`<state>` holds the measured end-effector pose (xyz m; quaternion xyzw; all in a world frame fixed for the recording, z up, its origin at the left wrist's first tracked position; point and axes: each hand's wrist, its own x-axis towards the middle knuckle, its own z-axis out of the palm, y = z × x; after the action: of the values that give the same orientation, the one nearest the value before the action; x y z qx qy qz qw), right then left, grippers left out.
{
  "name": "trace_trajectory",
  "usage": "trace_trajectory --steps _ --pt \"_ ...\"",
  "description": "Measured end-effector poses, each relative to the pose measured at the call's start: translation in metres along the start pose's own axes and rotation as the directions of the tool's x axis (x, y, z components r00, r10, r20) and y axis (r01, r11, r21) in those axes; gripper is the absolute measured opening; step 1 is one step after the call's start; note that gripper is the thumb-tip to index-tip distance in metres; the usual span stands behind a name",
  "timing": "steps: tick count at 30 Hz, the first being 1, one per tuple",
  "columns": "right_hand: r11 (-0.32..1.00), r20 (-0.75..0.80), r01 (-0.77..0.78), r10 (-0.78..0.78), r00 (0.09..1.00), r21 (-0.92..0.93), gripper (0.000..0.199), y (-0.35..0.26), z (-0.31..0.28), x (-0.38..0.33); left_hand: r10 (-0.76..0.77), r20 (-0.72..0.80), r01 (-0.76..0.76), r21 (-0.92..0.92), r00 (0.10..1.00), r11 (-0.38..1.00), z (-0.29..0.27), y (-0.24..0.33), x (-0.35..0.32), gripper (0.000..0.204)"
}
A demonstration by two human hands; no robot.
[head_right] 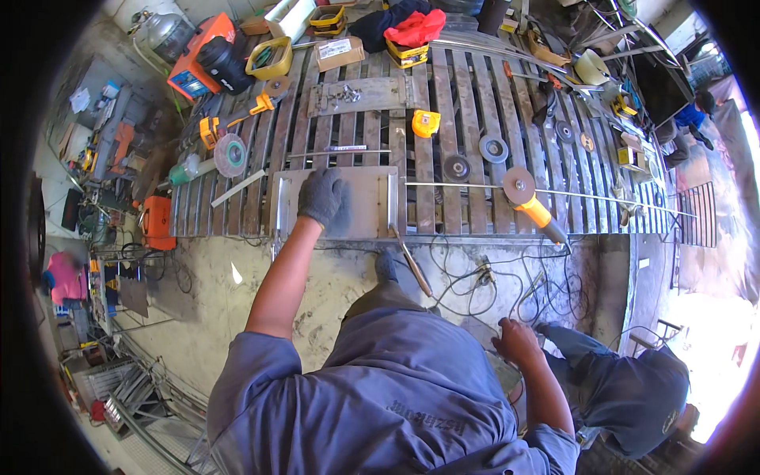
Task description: Cutting a metal rod on a fabrication table using an angle grinder.
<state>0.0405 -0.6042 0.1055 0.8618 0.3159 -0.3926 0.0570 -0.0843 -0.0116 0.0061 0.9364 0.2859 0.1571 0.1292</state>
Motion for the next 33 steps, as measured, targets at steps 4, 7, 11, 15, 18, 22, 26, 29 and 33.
trace_trajectory --steps 4,7,11,15,18,22,26,29,33 --pt "0.988 0.110 -0.151 0.147 0.983 0.030 0.050 -0.021 -0.014 0.001 -0.032 -0.021 0.034 0.140 0.999 0.990 0.034 -0.049 0.073 0.028" --pt "0.986 0.057 -0.156 0.153 0.987 0.052 0.050 -0.033 -0.021 0.000 -0.012 0.077 -0.006 0.218 0.997 0.976 0.047 -0.072 0.098 0.034" --pt "0.982 0.064 -0.176 0.173 0.983 0.061 0.050 -0.043 -0.031 0.003 0.043 0.162 -0.068 0.150 0.986 0.986 0.047 -0.084 0.104 0.037" --pt "0.988 0.044 -0.149 0.147 0.988 0.044 0.050 -0.051 -0.044 0.014 -0.010 0.161 -0.011 0.128 0.987 0.992 0.049 -0.084 0.104 0.054" --pt "0.992 0.035 -0.126 0.126 0.991 0.014 0.050 -0.053 -0.056 0.027 0.040 0.153 -0.075 0.230 0.987 0.970 0.053 -0.085 0.102 0.058" --pt "0.993 0.008 -0.101 0.101 0.995 -0.062 0.048 -0.048 -0.080 0.047 0.119 0.116 -0.140 0.197 0.986 0.970 0.053 -0.089 0.096 0.060" --pt "0.986 -0.118 -0.124 0.111 0.987 -0.109 0.047 -0.029 -0.105 0.077 0.085 0.086 -0.092 0.074 0.993 0.993 0.048 -0.092 0.085 0.069" --pt "0.958 -0.337 -0.202 0.125 0.933 -0.204 0.050 -0.009 -0.123 0.114 0.038 0.007 -0.037 -0.138 0.999 0.990 0.047 -0.092 0.075 0.076" --pt "0.943 -0.555 -0.321 0.221 0.802 -0.087 0.059 0.020 -0.144 0.180 -0.101 0.129 0.132 -0.262 0.986 0.956 0.058 -0.088 0.083 0.071"
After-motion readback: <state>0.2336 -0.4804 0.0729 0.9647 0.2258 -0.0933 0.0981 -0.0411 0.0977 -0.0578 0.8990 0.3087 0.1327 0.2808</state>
